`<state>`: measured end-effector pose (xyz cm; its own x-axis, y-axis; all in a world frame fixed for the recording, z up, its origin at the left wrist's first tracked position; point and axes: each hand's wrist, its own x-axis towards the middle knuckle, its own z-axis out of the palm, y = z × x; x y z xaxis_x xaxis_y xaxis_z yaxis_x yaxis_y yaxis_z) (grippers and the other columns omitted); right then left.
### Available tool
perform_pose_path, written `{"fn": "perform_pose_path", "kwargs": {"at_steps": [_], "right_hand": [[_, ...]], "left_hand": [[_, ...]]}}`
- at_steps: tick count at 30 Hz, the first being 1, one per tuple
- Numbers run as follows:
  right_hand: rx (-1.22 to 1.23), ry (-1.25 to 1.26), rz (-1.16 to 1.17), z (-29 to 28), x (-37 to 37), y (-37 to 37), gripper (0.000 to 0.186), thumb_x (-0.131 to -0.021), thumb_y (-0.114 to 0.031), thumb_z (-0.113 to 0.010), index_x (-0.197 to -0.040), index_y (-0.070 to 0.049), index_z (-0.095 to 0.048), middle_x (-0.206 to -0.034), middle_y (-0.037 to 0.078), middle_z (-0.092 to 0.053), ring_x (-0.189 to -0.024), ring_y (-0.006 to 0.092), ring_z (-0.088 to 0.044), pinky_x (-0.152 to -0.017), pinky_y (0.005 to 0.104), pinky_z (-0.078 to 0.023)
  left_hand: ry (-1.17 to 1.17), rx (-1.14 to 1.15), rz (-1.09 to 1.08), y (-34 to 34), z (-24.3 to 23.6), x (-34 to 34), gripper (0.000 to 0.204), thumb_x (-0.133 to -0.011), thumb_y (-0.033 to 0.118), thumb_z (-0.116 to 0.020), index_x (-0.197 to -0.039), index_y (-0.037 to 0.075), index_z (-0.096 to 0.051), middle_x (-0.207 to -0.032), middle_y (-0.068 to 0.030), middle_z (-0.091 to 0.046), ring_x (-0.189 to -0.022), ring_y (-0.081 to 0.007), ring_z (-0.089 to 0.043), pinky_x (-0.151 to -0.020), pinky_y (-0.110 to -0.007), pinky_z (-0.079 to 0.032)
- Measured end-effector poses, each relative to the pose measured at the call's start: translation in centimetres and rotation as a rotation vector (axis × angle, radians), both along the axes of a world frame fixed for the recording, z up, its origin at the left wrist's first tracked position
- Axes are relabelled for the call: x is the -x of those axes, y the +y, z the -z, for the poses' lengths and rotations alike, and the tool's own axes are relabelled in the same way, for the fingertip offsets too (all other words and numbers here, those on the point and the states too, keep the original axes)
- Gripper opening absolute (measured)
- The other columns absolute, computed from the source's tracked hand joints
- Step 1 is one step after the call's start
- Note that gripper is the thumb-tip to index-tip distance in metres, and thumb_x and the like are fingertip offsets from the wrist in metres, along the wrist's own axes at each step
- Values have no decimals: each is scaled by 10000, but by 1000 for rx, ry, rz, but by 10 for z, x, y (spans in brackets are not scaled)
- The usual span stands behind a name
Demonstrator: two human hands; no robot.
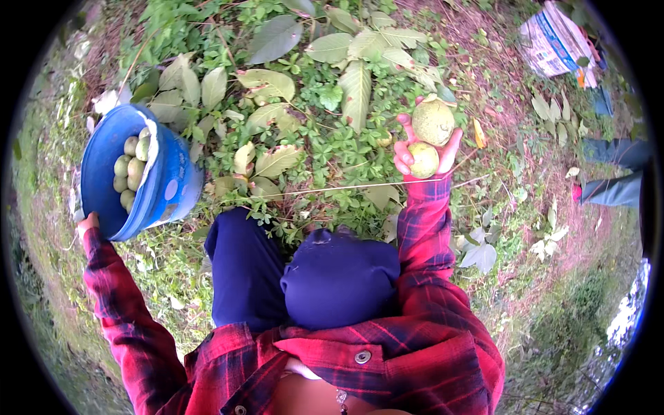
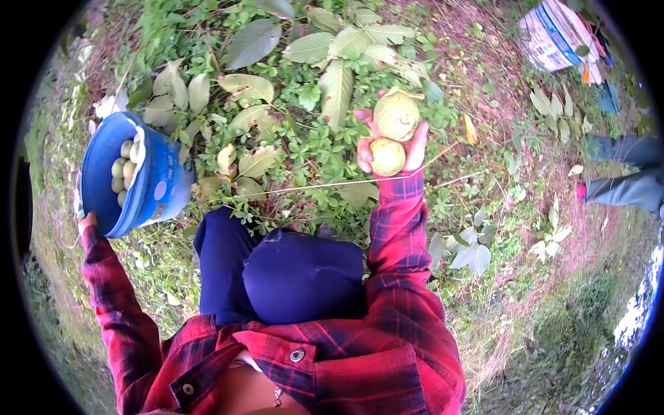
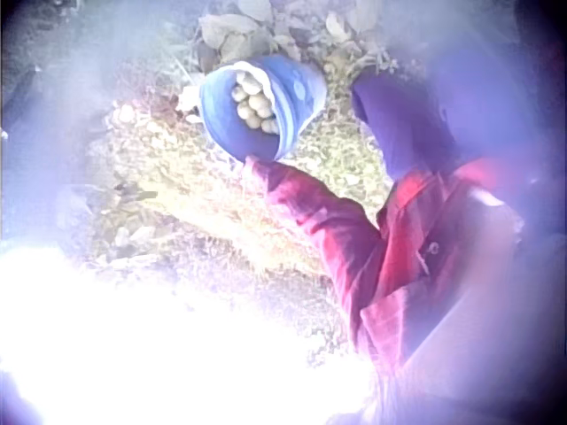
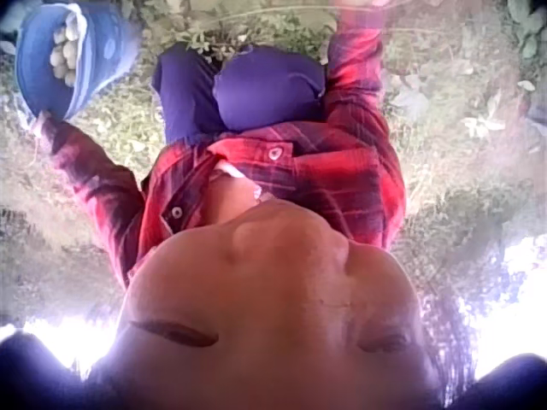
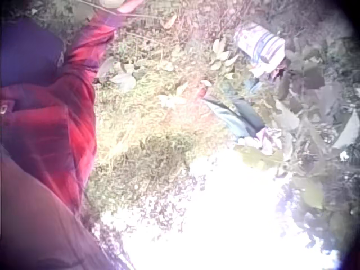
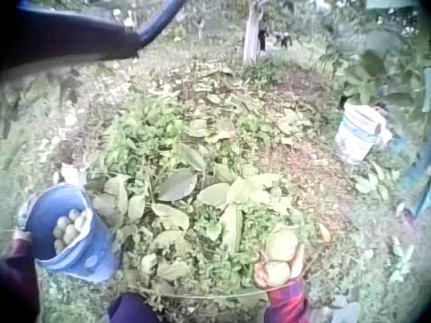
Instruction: The person picks up fruit from the ground and branches by hand, collecting them into a blue plastic bucket while moving through an orchard.
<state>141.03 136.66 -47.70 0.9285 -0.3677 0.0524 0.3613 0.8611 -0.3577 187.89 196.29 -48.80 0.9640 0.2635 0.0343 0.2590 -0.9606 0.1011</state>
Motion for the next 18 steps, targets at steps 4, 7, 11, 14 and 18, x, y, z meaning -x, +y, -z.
{"fn": "perform_pose_path", "kwargs": {"at_steps": [4,7,11,14,18], "right_hand": [[59,-125,-302,-31,-104,56,654,-692,-564,-381,-1202,-226,-150,-1120,140,-342,-567,216,-438,-395,313,-376],[115,-137,-469,-57,-193,115,530,-757,-469,-351,-1182,-187,-208,-1113,160,-329,-698,251,-485,-468,360,-450],[477,21,-520,-72,-289,177,437,-795,-389,-334,-1164,-170,-253,-1096,131,-362,-920,259,-457,-603,378,-470],[1412,67,-70,-58,-276,173,277,-788,-221,-409,-1047,-125,-425,-979,61,-462,-890,178,-456,-686,276,-403],[1450,492,559,37,-199,76,153,-683,-8,-480,-794,-83,-555,-702,62,-541,-653,163,-514,-609,231,-407]], "left_hand": [[-72,-105,-3,-77,-16,49,400,-536,269,-488,-777,-42,-564,-778,-219,-545,-774,-313,-533,-720,-343,-405],[-32,-74,-56,-96,-37,68,345,-564,228,-481,-774,-33,-563,-785,-220,-540,-786,-311,-527,-726,-343,-407],[-40,32,-53,-115,-39,66,347,-585,235,-485,-800,-28,-554,-835,-212,-532,-839,-315,-504,-765,-343,-388],[-8,-10,-64,-112,-29,74,379,-593,279,-496,-816,-22,-555,-863,-214,-525,-849,-304,-504,-765,-347,-386],[-63,5,-38,-10,3,64,446,-587,320,-517,-817,-61,-544,-799,-233,-537,-782,-316,-531,-718,-357,-402]]}}
